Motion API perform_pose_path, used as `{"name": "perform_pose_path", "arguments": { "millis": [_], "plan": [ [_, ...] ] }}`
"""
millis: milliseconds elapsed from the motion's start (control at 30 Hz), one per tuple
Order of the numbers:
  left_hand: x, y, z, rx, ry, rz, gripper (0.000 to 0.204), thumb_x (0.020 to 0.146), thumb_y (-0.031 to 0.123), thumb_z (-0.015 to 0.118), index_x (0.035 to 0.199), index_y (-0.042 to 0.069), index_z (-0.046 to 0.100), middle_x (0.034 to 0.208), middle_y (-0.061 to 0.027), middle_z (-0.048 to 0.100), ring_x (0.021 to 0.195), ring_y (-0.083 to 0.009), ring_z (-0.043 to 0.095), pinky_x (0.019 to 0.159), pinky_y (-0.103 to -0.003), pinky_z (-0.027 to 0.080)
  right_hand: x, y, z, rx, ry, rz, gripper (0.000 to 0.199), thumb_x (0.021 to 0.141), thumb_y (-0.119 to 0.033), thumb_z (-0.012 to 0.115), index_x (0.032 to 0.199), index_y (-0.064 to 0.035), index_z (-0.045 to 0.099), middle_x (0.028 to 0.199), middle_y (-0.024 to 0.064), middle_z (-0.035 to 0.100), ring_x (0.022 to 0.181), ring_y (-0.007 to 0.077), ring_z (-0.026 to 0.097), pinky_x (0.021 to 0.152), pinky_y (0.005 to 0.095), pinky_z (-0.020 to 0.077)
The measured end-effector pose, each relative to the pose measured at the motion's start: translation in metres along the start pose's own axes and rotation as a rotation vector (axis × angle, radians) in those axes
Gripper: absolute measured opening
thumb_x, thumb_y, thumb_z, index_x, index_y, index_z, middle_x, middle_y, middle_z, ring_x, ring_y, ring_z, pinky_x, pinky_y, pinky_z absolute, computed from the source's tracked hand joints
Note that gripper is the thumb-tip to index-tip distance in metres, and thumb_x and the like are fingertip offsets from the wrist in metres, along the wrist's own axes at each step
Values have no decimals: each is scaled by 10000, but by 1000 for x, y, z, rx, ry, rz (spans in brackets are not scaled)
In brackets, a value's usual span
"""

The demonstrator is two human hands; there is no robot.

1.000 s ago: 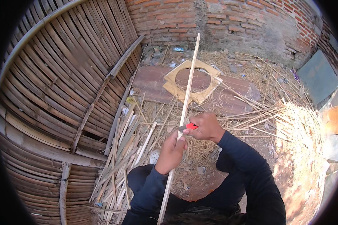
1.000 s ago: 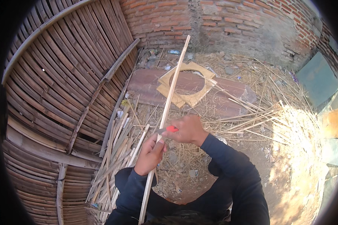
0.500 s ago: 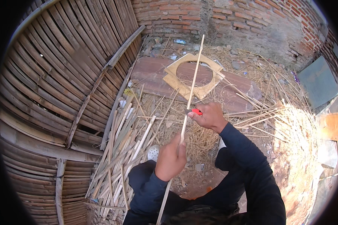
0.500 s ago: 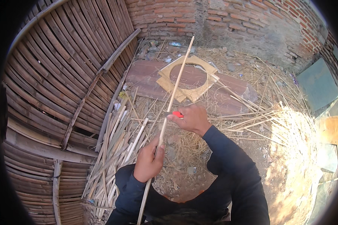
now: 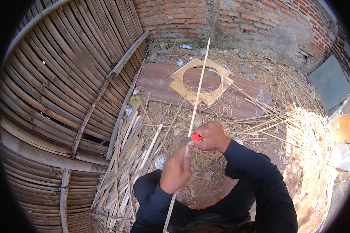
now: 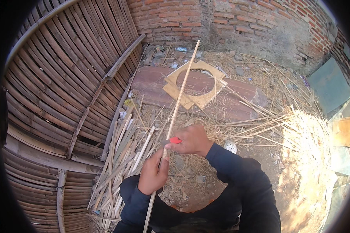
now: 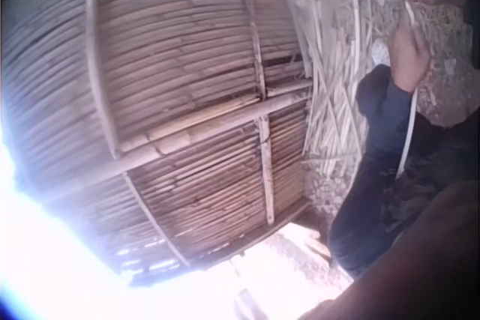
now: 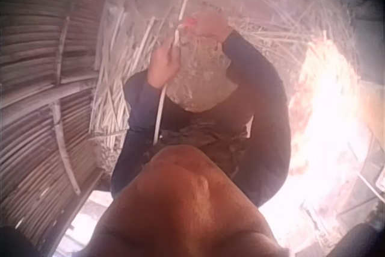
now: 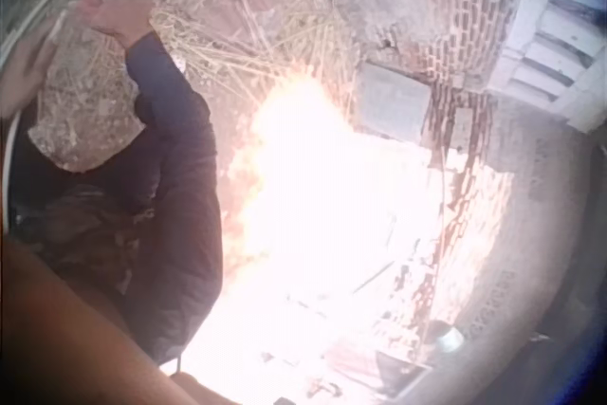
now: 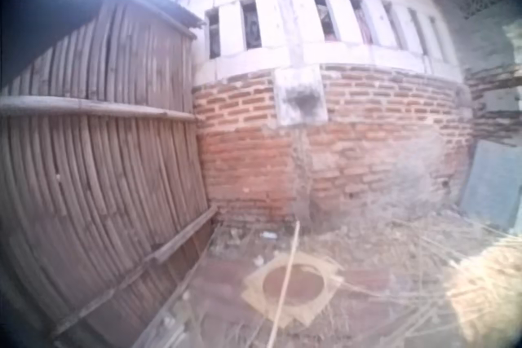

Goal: The person sits on the ground and uses a red utility knife to shave thin strips from a long bamboo pole. They hold the pole with their left hand and repeatedly scrape the surface with the knife in their right hand, creating a pile of bamboo shavings.

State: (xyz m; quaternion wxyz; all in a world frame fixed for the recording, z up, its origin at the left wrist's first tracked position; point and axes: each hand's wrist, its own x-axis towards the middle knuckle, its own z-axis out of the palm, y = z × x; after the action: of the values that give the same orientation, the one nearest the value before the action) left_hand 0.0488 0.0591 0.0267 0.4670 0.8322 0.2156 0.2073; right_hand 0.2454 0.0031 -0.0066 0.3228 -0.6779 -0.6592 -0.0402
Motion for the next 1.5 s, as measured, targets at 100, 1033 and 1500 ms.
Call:
{"name": "perform_pose_path", "arguments": {
  "millis": [100, 1033, 1500],
  "plan": [
    [-3, 8, 6, -6, -60, -43, 367, 930, 81, 479, 1289, 8, 496, 771, -198, 598, 669, -280, 589, 643, -356, 469, 10, 47, -6, -135, 69, 245, 611, 817, -661, 539, 596, -96, 619, 505, 123, 562, 469, 326, 579, 465, 430, 444],
    [-94, 38, 21, 7, -97, -81, 433, 903, 57, 512, 1319, -49, 449, 773, -260, 607, 674, -405, 641, 597, -374, 494, 4, 93, -47, -273, 235, 383, 655, 826, -694, 487, 728, -84, 703, 570, 146, 606, 560, 327, 615, 526, 459, 461],
    [-164, 32, 27, -350, -263, -334, 267, 979, 128, 439, 1203, -5, 493, 715, -56, 576, 528, -95, 522, 501, -237, 409, -75, 228, -92, -173, 443, 1029, 814, 889, -716, 313, 722, 9, 642, 750, 249, 634, 748, 414, 616, 679, 483, 442]
  ]
}}
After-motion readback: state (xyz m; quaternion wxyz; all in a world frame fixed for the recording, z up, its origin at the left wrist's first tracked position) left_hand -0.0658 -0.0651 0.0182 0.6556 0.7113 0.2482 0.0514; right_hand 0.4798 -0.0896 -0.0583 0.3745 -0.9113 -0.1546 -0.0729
